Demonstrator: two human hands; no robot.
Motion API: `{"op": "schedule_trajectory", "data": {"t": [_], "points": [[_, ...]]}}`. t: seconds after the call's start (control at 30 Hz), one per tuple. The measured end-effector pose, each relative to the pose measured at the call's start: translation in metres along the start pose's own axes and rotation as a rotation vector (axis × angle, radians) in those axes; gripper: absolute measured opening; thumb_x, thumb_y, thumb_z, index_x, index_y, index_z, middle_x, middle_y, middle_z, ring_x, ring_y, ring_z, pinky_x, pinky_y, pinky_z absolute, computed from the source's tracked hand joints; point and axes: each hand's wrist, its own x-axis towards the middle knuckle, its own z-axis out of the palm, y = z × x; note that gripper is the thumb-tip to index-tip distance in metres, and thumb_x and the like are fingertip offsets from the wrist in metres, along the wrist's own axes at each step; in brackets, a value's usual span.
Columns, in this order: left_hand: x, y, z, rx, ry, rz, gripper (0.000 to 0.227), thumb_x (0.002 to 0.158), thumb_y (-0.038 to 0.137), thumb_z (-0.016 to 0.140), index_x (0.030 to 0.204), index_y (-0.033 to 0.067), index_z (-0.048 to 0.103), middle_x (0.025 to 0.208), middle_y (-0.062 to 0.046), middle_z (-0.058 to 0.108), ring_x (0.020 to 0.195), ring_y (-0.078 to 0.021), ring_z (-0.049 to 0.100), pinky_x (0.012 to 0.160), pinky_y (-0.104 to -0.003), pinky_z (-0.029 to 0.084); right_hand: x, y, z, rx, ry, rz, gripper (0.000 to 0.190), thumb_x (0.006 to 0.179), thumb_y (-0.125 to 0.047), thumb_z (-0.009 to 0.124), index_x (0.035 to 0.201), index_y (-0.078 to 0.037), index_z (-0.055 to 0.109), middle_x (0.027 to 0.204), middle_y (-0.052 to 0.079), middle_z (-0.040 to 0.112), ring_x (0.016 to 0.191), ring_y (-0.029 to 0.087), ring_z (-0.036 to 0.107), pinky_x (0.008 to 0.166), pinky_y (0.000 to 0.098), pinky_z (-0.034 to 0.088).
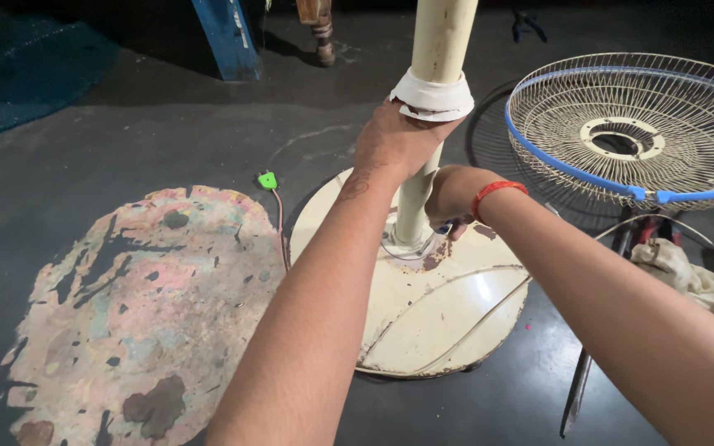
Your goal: The person uses a screwdriver to tighten a screw at the base of a standing fan, securing the pole to the base. The person holds the pole steady with one hand while turning the screwdriver with the other.
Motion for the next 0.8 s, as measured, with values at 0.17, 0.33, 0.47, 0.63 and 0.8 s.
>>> {"op": "schedule_trajectory", "data": {"t": [0.17,0.33,0.47,0.63,0.8], "points": [[0.009,-0.015,0.016,-0.009,0.095,0.13,0.086,0.062,0.077,0.072,0.125,0.0191,0.068,0.118,-0.005,0.076,0.11,-0.0263,0.072,0.094,-0.04,0.059,-0.012,-0.001,0.001,-0.225,0.072,0.026,0.035,0.083,-0.013,0.07,0.117,-0.02,0.073,0.079,0.006,0.075,0.07,0.024,0.072,0.063,0.0414,0.058],[0.024,-0.024,0.027,0.152,0.203,0.312,0.081,0.068,0.079,0.068,0.119,0.0166,0.071,0.113,-0.01,0.074,0.105,-0.0303,0.071,0.087,-0.044,0.058,-0.005,0.006,0.009,-0.506,0.245,-0.263,0.029,0.076,-0.013,0.071,0.104,-0.007,0.07,0.098,0.01,0.075,0.094,0.028,0.073,0.081,0.0408,0.059],[0.026,-0.029,0.031,0.134,0.194,0.337,0.071,0.071,0.077,0.066,0.112,0.0193,0.077,0.103,-0.01,0.078,0.099,-0.0326,0.074,0.085,-0.045,0.06,0.008,0.01,0.012,-0.658,0.266,-0.409,0.03,0.074,-0.012,0.069,0.104,-0.004,0.069,0.108,0.012,0.074,0.106,0.029,0.071,0.085,0.042,0.059],[0.034,-0.037,0.038,0.088,0.274,0.432,0.067,0.071,0.075,0.068,0.105,0.0189,0.078,0.096,-0.011,0.078,0.094,-0.0335,0.074,0.082,-0.046,0.06,0.007,0.024,-0.001,-0.672,0.219,-0.479,0.025,0.079,-0.02,0.069,0.101,-0.007,0.072,0.108,0.011,0.074,0.105,0.028,0.07,0.089,0.0408,0.057],[0.042,-0.043,0.049,0.052,0.331,0.518,0.063,0.074,0.073,0.069,0.106,0.0197,0.077,0.097,-0.009,0.078,0.094,-0.0334,0.074,0.082,-0.047,0.059,-0.003,0.029,-0.012,-0.862,0.217,-0.639,0.028,0.078,-0.025,0.071,0.105,-0.017,0.076,0.106,0.007,0.074,0.098,0.029,0.07,0.086,0.0435,0.055]]}}
